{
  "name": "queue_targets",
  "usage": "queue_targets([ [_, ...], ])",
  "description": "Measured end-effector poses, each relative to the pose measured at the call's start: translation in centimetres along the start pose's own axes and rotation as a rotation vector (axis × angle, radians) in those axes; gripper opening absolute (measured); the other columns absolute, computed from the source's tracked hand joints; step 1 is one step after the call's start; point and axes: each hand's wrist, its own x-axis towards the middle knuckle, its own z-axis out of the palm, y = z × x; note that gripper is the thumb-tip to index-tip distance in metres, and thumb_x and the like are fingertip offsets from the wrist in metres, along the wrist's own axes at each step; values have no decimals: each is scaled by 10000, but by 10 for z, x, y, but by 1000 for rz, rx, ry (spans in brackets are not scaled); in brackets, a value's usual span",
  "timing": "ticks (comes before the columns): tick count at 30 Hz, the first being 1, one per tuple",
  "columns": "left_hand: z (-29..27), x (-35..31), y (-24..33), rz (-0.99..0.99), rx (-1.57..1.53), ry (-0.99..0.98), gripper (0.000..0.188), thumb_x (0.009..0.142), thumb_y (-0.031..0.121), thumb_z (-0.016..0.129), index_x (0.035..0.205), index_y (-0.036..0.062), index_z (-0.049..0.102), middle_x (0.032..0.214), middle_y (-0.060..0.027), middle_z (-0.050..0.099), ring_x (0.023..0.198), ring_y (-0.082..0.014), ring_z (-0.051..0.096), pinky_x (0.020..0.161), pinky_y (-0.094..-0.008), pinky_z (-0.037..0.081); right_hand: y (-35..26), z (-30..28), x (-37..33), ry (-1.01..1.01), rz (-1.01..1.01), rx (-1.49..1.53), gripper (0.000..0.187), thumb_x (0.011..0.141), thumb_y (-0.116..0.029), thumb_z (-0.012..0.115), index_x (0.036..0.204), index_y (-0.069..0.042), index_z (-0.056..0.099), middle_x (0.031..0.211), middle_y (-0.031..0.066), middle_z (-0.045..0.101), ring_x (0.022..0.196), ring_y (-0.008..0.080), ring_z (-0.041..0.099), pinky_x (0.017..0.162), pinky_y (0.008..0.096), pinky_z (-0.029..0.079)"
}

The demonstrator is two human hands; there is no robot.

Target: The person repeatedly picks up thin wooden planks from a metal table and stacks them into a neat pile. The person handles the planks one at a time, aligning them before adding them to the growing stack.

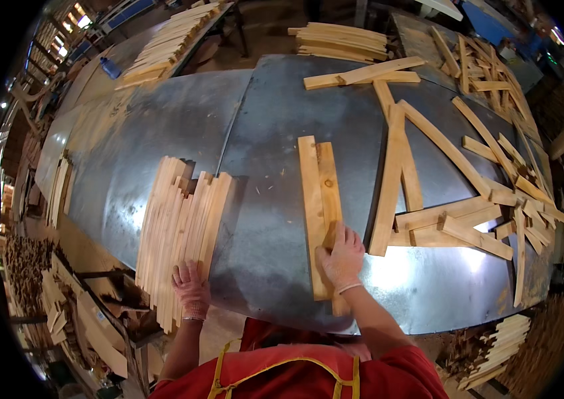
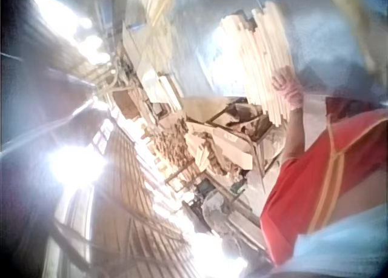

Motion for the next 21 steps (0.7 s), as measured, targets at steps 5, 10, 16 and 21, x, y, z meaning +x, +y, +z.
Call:
queue_targets([
  [5, -35, 7, 116, 333, -362, 180, 750, 1003, 398, 636, 1617, 17, 439, 1621, -219, 487, 1556, -389, 390, 1250, -590, 292, -31, 28, -60, 143, -26, 41, 843, 812, -351, 786, 1553, -96, 472, 1448, 204, 582, 1412, 441, 487, 1201, 549, 366],
  [10, -54, 16, 203, 139, -839, -67, 690, 996, 376, 660, 1573, 29, 503, 1546, -247, 560, 1443, -403, 519, 1181, -491, 412, -72, 50, -96, 99, 143, 614, 744, 892, -212, 772, 1545, -17, 474, 1354, 192, 652, 1205, 370, 638, 1066, 461, 501],
  [16, -99, 12, 138, 56, -1470, -590, 392, 897, 174, 768, 1249, 6, 730, 1078, -47, 771, 1002, -135, 692, 908, -314, 560, -44, 85, -113, -294, 351, 1519, 469, 963, -141, 740, 1398, -30, 608, 1171, 93, 718, 1048, 230, 695, 903, 366, 579],
  [21, -46, -27, 35, 205, -931, 91, 334, 940, 223, 657, 1224, 74, 749, 1247, -198, 742, 1145, -417, 704, 958, -465, 560, -20, -38, -149, -333, 398, 1595, 402, 986, -118, 695, 1370, -32, 609, 1124, 82, 691, 980, 227, 675, 868, 384, 585],
])
